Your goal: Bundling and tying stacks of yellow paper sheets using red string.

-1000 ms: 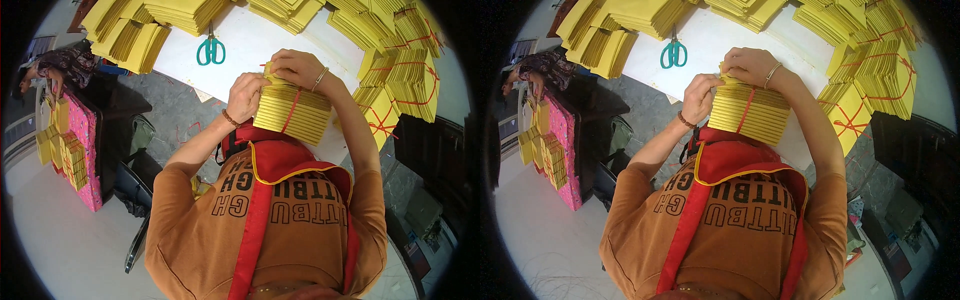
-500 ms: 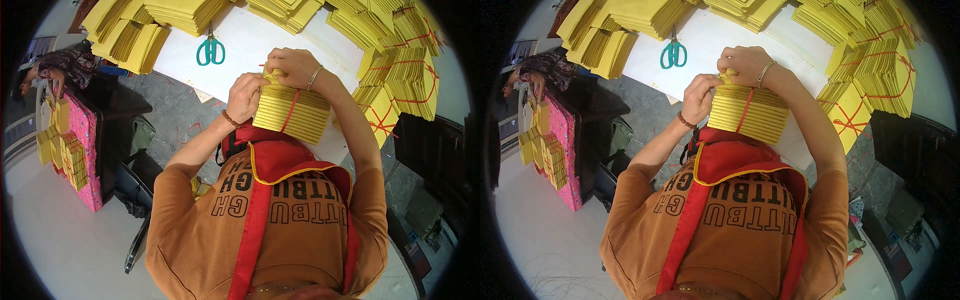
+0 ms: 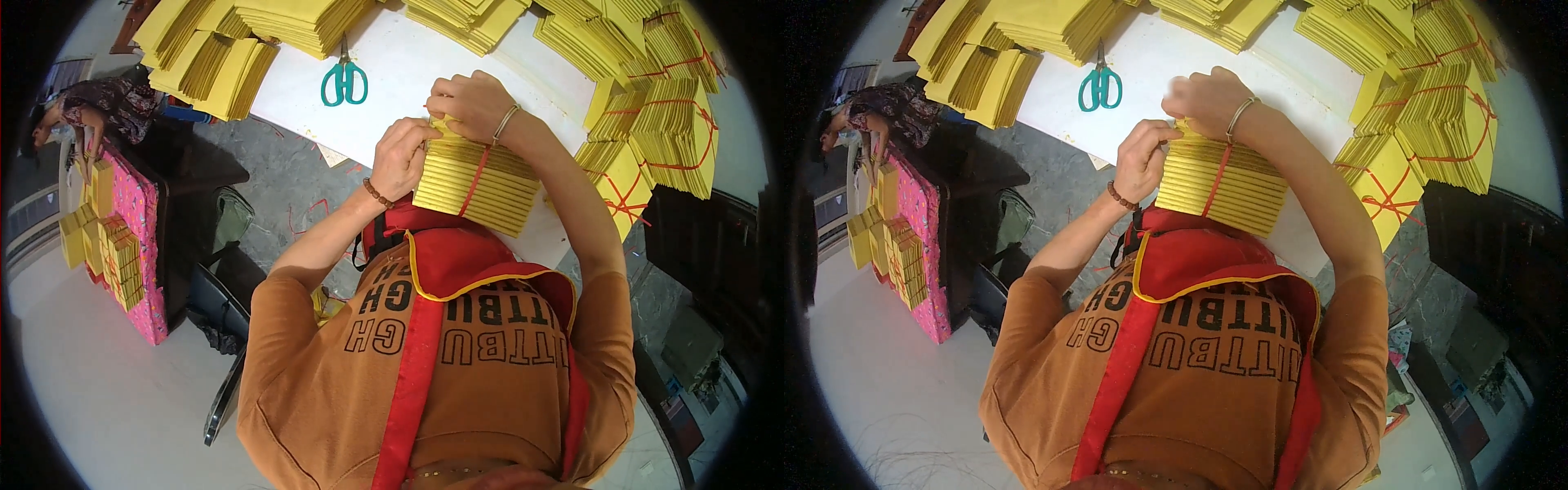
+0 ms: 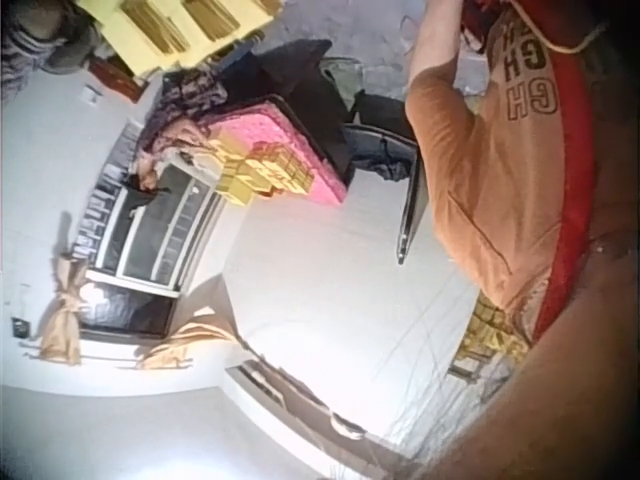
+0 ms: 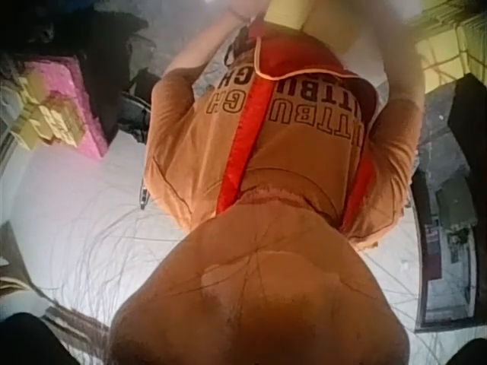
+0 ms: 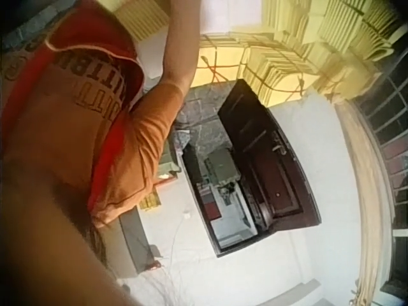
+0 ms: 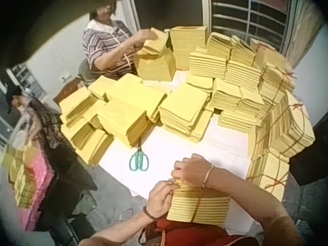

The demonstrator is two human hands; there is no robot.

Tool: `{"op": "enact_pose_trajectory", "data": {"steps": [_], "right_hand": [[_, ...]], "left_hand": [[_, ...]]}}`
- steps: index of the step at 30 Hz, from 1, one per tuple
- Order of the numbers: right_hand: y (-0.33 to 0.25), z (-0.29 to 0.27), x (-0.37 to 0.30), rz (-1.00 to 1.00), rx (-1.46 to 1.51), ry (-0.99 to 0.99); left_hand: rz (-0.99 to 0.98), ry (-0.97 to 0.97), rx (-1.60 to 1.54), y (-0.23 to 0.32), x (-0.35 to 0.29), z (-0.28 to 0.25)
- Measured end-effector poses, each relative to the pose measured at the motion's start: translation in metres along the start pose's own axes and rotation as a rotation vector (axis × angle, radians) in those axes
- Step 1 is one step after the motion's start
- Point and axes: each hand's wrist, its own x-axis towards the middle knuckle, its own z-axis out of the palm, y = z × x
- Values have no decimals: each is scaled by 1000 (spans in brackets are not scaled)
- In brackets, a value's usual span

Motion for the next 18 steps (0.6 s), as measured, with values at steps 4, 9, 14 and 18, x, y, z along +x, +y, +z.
{"op": "enact_pose_trajectory", "data": {"steps": [4, 9, 14, 18], "right_hand": [[2, 2, -1, -88, -63, 70], [7, 9, -8, -79, 166, 137], [11, 13, -9, 6, 276, 133], [12, 12, -7, 9, 372, 91]], "left_hand": [[-22, -8, -12, 0, 0, 0], [63, 44, 52, 0, 1, 1], [42, 16, 31, 1, 1, -1], [-77, -1, -64, 3, -1, 0]]}}
